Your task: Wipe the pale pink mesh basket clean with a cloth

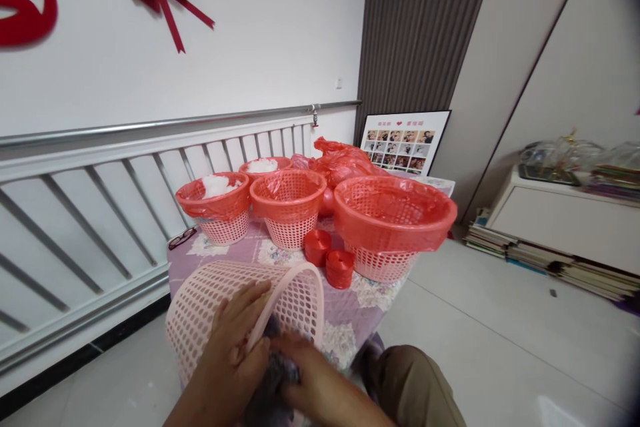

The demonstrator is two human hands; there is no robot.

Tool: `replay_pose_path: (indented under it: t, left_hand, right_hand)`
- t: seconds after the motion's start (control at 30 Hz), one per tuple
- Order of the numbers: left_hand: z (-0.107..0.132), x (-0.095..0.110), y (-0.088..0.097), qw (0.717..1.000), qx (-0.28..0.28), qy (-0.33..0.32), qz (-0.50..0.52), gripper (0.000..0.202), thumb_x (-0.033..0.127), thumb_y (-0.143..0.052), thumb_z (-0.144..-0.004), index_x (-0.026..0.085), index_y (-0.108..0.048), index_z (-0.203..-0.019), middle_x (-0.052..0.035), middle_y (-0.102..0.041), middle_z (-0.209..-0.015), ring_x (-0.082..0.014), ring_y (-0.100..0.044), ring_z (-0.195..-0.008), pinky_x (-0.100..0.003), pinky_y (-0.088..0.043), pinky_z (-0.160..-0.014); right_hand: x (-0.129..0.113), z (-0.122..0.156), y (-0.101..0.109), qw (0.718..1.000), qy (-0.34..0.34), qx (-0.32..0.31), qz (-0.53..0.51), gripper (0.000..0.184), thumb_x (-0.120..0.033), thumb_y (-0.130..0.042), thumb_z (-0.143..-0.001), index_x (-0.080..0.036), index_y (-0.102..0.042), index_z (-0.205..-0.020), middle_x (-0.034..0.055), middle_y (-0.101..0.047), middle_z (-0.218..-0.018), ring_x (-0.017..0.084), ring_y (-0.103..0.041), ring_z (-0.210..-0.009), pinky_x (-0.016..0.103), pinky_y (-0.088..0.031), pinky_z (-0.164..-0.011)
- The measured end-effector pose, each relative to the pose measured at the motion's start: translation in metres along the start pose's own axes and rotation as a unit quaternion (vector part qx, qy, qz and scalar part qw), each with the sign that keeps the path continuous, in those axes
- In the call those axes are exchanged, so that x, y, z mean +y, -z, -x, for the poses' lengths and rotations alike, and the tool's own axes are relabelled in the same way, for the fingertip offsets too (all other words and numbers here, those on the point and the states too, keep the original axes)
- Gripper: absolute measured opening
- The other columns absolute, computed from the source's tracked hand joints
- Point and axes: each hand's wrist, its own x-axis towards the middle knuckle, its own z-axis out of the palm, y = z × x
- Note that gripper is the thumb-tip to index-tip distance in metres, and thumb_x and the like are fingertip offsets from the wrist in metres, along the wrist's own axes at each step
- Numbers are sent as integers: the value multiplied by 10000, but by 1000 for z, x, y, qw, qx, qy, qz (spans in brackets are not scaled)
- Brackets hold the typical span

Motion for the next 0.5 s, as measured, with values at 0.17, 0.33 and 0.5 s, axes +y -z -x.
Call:
replay_pose_path:
  t: [0.17, 0.33, 0.5]
  left_hand:
    - [2, -2, -2, 1000, 5, 5, -19, 571, 177, -490, -891, 386, -504, -1422, -20, -467, -1579, -271, -361, -1488, -701, -200, -1203]
    - [-2, 8, -2, 1000, -3, 24, -14, 512, 239, -480, -909, 328, -540, -1409, -47, -484, -1567, -270, -362, -1489, -683, -190, -1214]
    - [-7, 16, 1, 999, 13, 39, 14, 488, 311, -492, -889, 258, -597, -1364, -108, -509, -1537, -321, -380, -1468, -727, -177, -1195]
  right_hand:
    - [23, -34, 44, 968, -23, 86, 233, 631, -117, -641, -763, -231, -595, -1382, 135, -620, -1240, 315, -508, -1193, 459, -450, -1013]
    - [48, -6, -7, 965, -90, 81, 234, 620, -71, -620, -724, -207, -631, -1329, 132, -661, -1177, 317, -570, -1117, 443, -496, -951]
    - [37, 25, -61, 974, -182, 11, 135, 677, -168, -687, -678, -305, -624, -1338, 77, -671, -1246, 305, -595, -1164, 394, -480, -1010]
